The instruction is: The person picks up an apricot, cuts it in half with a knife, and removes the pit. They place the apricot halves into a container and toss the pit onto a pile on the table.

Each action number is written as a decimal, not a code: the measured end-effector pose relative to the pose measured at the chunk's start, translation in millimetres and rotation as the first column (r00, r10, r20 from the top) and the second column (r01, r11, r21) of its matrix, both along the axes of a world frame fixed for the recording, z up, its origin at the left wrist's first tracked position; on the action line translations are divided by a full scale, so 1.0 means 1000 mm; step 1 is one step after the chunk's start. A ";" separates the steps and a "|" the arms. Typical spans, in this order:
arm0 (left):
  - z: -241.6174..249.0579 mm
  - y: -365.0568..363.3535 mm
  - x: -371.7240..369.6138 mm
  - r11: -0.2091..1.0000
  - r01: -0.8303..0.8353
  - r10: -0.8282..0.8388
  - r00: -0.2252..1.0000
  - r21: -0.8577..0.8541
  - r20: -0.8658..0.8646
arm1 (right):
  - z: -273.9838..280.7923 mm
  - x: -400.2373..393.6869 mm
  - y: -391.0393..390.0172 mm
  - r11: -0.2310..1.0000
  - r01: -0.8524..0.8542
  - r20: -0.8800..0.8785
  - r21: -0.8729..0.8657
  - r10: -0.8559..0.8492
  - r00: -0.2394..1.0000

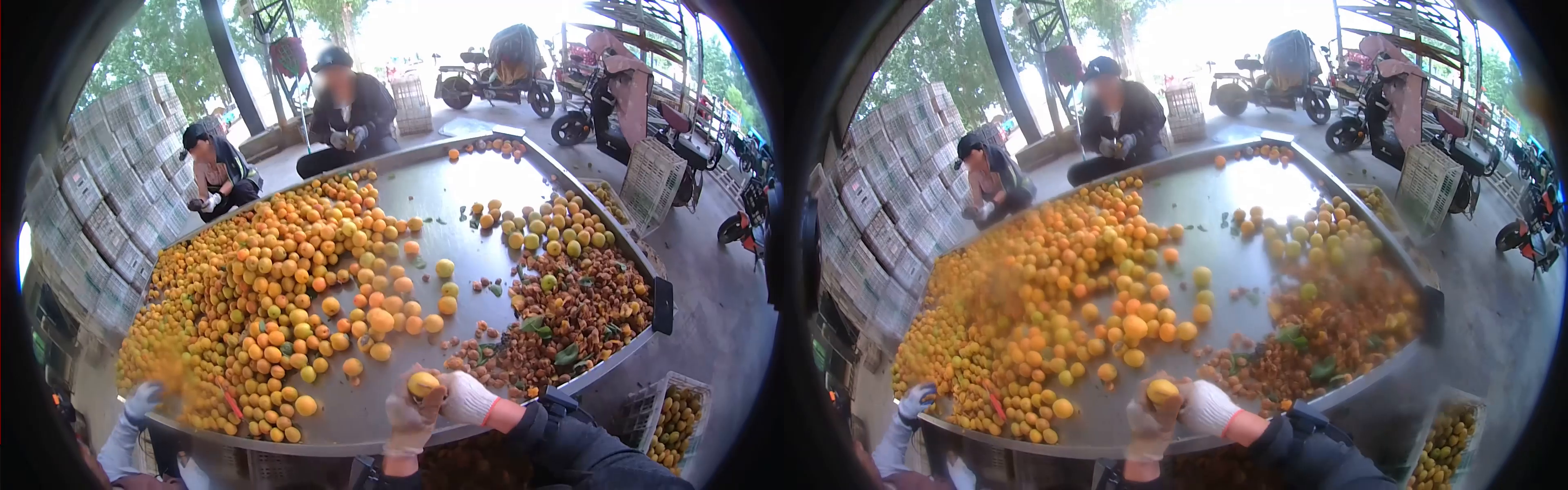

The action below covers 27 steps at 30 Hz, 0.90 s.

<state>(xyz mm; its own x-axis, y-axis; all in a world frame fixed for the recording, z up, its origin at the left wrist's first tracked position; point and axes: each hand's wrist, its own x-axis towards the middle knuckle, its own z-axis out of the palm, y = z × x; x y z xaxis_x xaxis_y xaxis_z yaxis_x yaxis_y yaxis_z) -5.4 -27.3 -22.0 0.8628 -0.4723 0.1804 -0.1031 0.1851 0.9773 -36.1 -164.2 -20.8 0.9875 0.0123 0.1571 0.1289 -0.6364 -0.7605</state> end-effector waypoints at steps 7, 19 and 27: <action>0.029 -0.004 -0.003 0.989 -0.072 0.051 0.987 0.133 0.156 | 0.005 -0.007 0.000 0.994 -0.103 0.055 0.042 0.101 0.993; 0.023 -0.008 -0.003 0.956 -0.140 0.078 0.968 0.257 0.238 | 0.012 -0.007 -0.008 0.994 -0.056 -0.044 0.096 0.060 0.997; 0.028 -0.006 -0.005 0.964 -0.009 -0.078 0.946 -0.265 -0.315 | 0.029 -0.014 0.001 0.994 0.065 -0.023 0.084 -0.063 0.998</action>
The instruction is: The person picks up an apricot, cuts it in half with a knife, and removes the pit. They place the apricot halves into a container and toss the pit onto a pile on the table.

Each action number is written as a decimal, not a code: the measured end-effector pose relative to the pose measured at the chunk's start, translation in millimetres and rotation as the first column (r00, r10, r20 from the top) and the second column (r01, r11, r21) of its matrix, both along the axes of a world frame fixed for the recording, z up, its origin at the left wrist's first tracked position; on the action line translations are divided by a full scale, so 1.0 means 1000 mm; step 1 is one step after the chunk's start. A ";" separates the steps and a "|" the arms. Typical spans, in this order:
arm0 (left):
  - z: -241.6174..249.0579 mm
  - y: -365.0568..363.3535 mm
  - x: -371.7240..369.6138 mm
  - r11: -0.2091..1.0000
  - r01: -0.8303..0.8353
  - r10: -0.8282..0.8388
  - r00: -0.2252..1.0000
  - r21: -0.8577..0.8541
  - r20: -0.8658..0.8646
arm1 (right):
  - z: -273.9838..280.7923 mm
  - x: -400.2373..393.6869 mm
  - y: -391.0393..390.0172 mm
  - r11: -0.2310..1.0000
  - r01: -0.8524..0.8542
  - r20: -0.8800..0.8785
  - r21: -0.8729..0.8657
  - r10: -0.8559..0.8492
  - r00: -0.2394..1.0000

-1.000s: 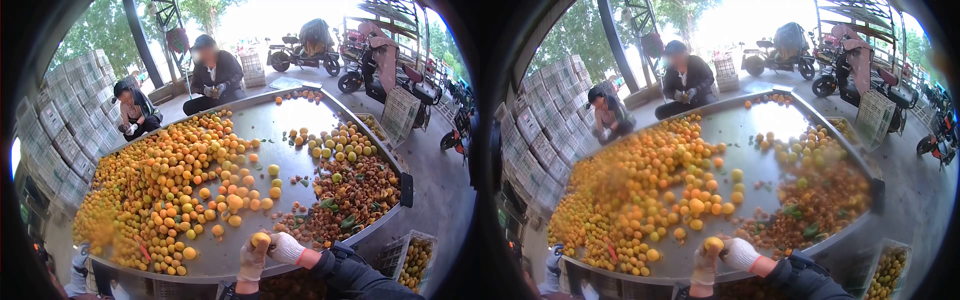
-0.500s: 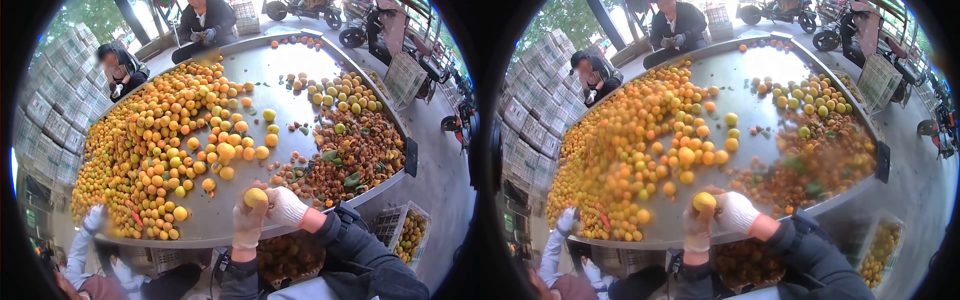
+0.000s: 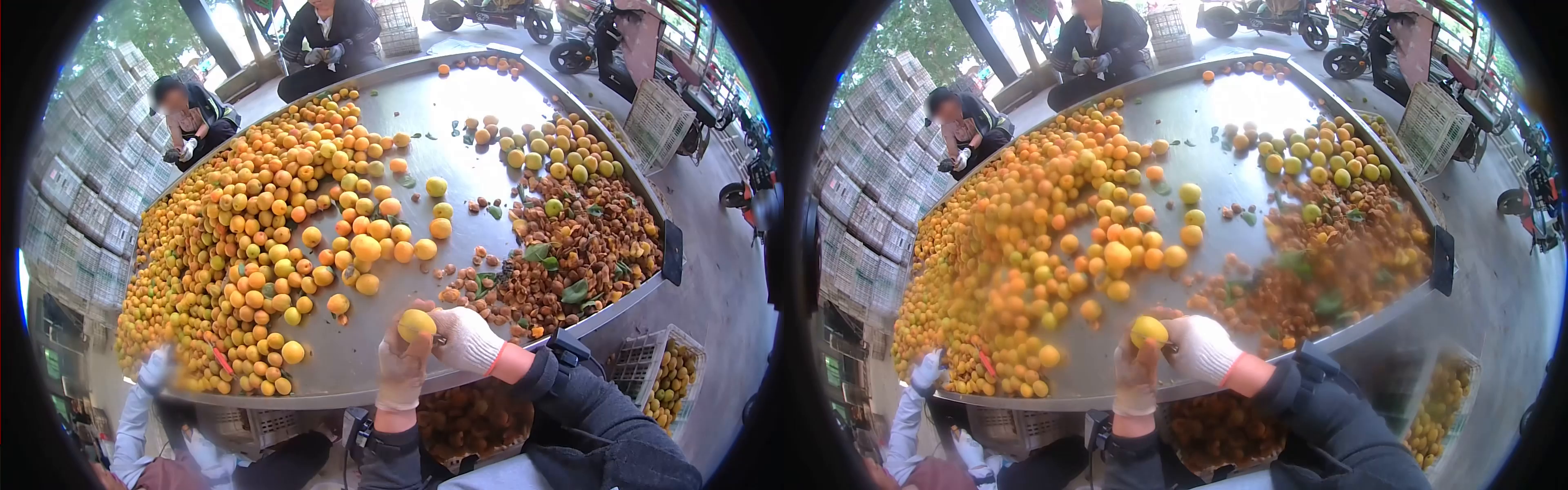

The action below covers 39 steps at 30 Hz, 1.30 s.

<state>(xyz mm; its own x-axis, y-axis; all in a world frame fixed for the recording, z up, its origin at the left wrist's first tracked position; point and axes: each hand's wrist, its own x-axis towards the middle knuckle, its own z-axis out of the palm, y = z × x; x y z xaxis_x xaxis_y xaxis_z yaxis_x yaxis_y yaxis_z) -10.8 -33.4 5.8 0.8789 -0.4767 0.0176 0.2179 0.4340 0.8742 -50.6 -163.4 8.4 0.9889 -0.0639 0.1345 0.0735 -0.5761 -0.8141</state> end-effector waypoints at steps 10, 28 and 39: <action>0.009 0.003 0.003 0.835 -0.236 -0.050 0.868 0.498 0.494 | -0.029 0.007 -0.011 0.938 -0.253 -0.061 0.238 0.275 0.960; 0.009 0.000 0.000 0.811 -0.223 -0.080 0.873 0.540 0.481 | -0.012 0.001 -0.010 0.990 -0.101 -0.191 0.103 0.119 0.974; 0.009 0.004 -0.002 0.948 -0.132 0.061 0.968 0.289 0.242 | 0.003 0.001 -0.004 0.996 -0.092 -0.224 -0.016 0.086 0.971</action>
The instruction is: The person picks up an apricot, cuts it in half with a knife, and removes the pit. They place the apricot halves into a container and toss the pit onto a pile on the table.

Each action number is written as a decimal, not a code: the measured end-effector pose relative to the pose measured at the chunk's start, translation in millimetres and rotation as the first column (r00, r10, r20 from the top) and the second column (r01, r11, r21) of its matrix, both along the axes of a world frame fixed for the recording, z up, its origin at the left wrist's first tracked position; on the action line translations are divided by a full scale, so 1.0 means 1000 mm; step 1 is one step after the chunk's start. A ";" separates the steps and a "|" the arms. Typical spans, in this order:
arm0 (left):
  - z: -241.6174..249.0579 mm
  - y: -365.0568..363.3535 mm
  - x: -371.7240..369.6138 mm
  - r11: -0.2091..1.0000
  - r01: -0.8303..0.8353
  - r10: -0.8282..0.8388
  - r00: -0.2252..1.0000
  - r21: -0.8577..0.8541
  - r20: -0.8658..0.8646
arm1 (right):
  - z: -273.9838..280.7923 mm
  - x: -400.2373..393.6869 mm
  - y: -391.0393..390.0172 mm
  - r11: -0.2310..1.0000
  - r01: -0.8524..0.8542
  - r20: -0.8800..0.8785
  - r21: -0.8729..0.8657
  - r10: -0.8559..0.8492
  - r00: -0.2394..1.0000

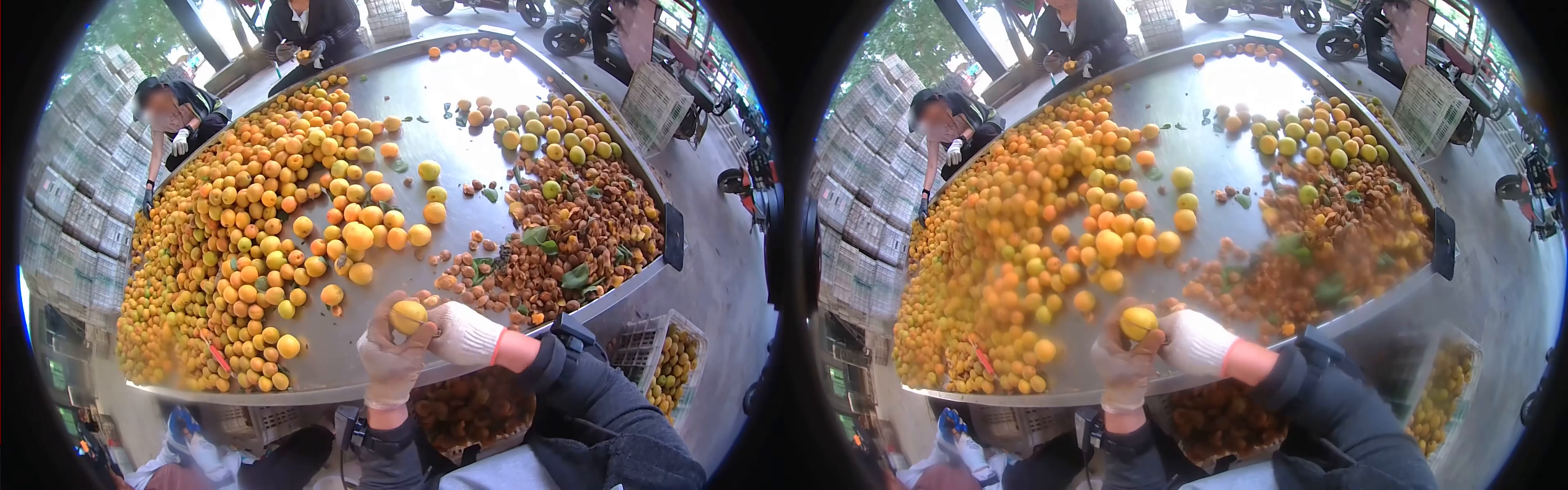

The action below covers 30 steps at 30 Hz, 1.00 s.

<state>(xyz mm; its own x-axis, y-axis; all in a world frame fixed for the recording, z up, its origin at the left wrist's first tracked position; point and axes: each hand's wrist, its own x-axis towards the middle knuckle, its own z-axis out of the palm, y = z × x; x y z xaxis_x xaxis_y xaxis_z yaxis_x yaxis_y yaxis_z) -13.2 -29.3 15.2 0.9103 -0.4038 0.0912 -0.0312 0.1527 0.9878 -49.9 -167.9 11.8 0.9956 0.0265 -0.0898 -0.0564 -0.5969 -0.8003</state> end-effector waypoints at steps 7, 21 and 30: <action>0.011 0.006 0.000 0.987 0.150 -0.160 0.967 -0.063 -0.200 | 0.019 -0.005 -0.008 0.607 0.000 -0.174 0.794 0.226 0.958; -0.028 -0.003 0.015 0.789 0.119 -0.479 0.734 -0.603 -0.481 | 0.047 -0.004 -0.040 -0.054 0.303 -0.279 0.952 -0.565 0.776; -0.038 -0.023 -0.004 0.951 -0.058 -0.193 0.656 -0.304 -0.730 | 0.042 -0.007 -0.023 0.135 0.195 -0.071 0.972 -0.621 0.780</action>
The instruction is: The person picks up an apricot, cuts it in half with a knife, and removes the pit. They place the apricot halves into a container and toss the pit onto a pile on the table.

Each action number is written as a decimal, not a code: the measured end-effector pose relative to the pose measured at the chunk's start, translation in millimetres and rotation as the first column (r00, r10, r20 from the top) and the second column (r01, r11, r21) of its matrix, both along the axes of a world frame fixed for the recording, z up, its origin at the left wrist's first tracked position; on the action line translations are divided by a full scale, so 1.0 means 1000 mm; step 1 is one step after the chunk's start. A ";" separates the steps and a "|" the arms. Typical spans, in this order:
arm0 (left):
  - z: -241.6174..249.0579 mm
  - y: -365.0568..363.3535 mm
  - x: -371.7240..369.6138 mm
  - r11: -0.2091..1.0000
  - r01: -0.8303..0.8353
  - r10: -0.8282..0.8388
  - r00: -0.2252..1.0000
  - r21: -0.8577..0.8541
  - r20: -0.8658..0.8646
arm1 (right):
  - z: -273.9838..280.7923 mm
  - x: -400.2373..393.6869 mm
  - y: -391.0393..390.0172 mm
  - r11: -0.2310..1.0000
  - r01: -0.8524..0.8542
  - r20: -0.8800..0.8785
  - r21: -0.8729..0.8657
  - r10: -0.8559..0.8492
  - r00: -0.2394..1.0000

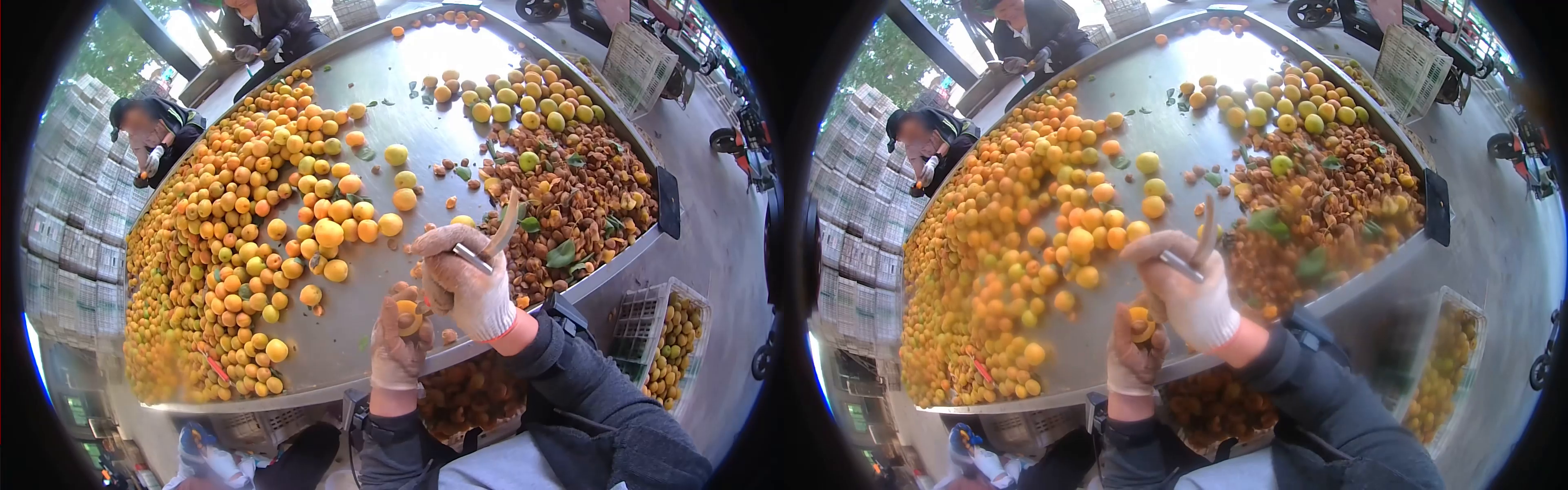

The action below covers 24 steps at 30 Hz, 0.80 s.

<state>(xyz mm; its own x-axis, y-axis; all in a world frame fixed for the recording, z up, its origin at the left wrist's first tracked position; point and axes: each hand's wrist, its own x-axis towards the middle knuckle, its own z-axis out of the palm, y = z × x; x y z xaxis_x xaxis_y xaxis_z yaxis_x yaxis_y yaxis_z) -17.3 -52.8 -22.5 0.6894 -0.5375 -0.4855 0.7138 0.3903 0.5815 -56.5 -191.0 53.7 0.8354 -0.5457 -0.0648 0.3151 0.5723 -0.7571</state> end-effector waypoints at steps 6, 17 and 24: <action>0.006 -0.009 -0.009 0.981 -0.065 0.027 0.978 0.181 0.205 | -0.019 0.012 0.017 0.874 0.224 0.192 -0.432 -0.154 0.969; -0.002 -0.014 -0.015 0.922 -0.226 0.162 0.963 0.315 0.214 | -0.021 0.014 0.026 0.980 0.043 -0.114 -0.195 -0.067 0.991; -0.016 -0.023 -0.017 0.907 -0.366 0.244 0.860 0.208 0.448 | -0.012 0.019 0.016 0.870 -0.126 -0.075 -0.476 0.103 0.992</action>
